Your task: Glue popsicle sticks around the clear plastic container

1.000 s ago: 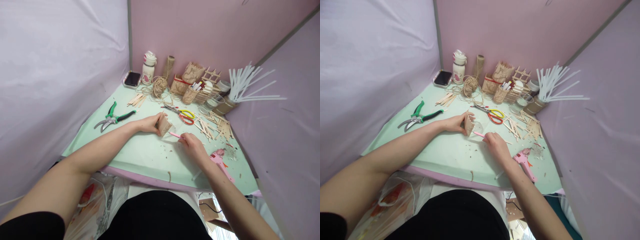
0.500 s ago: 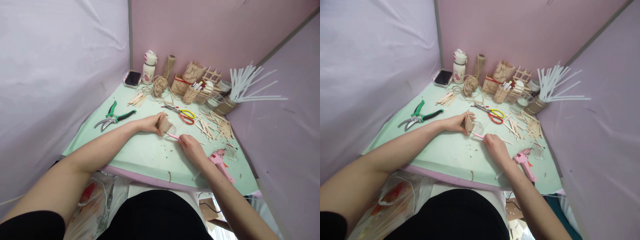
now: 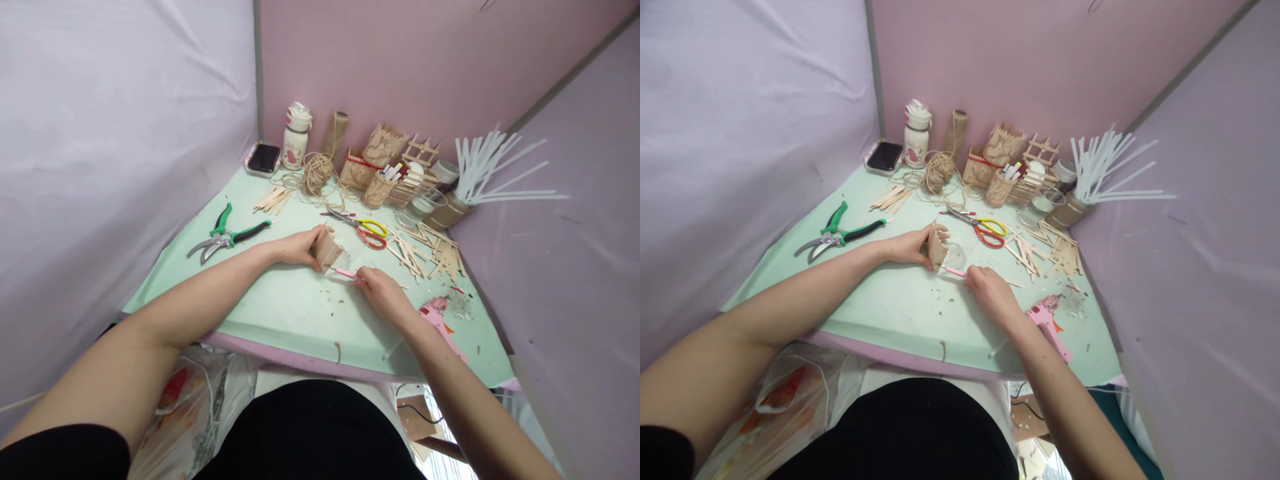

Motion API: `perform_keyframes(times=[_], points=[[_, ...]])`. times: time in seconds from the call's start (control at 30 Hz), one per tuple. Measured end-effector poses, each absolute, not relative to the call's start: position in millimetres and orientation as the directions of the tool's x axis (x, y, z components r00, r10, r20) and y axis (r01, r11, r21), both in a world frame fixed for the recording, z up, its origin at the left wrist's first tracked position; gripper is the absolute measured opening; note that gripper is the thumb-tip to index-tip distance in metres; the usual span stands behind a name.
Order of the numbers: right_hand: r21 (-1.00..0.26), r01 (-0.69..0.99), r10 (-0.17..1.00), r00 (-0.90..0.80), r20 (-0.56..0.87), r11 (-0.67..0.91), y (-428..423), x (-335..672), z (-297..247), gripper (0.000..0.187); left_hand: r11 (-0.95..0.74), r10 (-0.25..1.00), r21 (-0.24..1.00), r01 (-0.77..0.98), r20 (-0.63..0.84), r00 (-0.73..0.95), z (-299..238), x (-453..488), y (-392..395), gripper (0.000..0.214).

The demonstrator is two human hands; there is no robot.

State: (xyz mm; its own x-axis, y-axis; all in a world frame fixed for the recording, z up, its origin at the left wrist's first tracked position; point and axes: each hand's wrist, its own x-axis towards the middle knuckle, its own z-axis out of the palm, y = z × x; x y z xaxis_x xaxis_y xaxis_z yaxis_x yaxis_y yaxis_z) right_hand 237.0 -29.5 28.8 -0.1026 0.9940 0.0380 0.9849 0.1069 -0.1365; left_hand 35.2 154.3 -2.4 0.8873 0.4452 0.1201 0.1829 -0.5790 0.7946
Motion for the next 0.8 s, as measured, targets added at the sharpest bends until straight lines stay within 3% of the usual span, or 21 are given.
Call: perform_keyframes(times=[0.2,0.47,0.8], points=[[-0.139,0.984,0.993,-0.11,0.038,0.114,-33,239,28,0.013,-0.571,0.444,0.803,0.172,0.126,0.887,-2,35,154,0.103],[-0.152,0.985,0.986,-0.063,0.155,0.087,-37,250,29,0.016,-0.597,0.438,0.781,0.181,0.129,0.89,-4,35,156,0.102],[-0.142,0.985,0.987,-0.074,0.139,0.094,-38,244,26,0.015,-0.572,0.437,0.805,0.154,0.14,0.889,-4,36,155,0.102]])
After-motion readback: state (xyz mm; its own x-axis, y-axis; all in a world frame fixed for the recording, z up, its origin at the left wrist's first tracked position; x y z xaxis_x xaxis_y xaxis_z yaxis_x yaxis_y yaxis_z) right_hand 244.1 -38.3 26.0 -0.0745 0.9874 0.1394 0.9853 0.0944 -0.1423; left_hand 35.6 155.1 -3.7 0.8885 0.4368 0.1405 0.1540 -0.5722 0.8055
